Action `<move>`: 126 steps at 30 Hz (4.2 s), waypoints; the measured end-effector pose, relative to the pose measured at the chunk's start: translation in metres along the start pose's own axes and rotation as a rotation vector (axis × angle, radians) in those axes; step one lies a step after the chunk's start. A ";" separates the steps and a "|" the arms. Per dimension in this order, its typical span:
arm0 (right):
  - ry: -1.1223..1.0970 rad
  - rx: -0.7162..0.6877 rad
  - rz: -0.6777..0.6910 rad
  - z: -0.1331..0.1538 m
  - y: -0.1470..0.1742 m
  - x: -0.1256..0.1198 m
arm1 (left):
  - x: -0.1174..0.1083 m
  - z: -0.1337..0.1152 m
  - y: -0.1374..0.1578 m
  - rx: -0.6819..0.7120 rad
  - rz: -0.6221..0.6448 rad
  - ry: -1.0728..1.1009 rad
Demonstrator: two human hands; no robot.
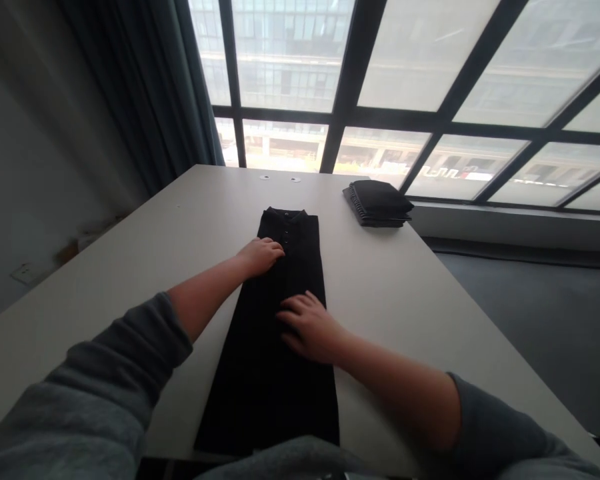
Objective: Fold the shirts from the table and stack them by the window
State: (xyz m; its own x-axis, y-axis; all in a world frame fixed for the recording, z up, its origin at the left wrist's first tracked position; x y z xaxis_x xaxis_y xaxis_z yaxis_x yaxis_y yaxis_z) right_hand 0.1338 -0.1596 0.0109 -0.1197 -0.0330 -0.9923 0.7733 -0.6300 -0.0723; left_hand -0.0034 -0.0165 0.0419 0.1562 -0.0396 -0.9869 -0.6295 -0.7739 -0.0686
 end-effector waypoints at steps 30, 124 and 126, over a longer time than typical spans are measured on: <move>-0.165 -0.443 -0.065 0.073 0.061 -0.007 | 0.038 -0.080 0.181 0.004 -0.090 0.205; -0.322 -0.179 -0.151 0.062 0.195 0.016 | 0.033 -0.167 0.318 0.109 -0.337 0.344; -0.352 -0.171 -0.196 0.064 0.198 0.014 | 0.029 -0.172 0.317 0.110 -0.353 0.388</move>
State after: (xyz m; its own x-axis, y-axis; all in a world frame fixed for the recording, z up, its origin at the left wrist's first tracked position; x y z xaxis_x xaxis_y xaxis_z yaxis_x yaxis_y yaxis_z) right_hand 0.2449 -0.3347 -0.0112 -0.4563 -0.2067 -0.8655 0.8031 -0.5145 -0.3006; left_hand -0.0674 -0.3722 0.0161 0.6294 -0.0358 -0.7762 -0.5610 -0.7121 -0.4220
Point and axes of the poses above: each hand's wrist, its own y-axis away from the middle knuckle, its own x-axis out of the palm, z = x × y, the point moved 7 cm from there along -y, towards the middle knuckle, and after that the axes turned 9 degrees about y, right-handed, at the moved point
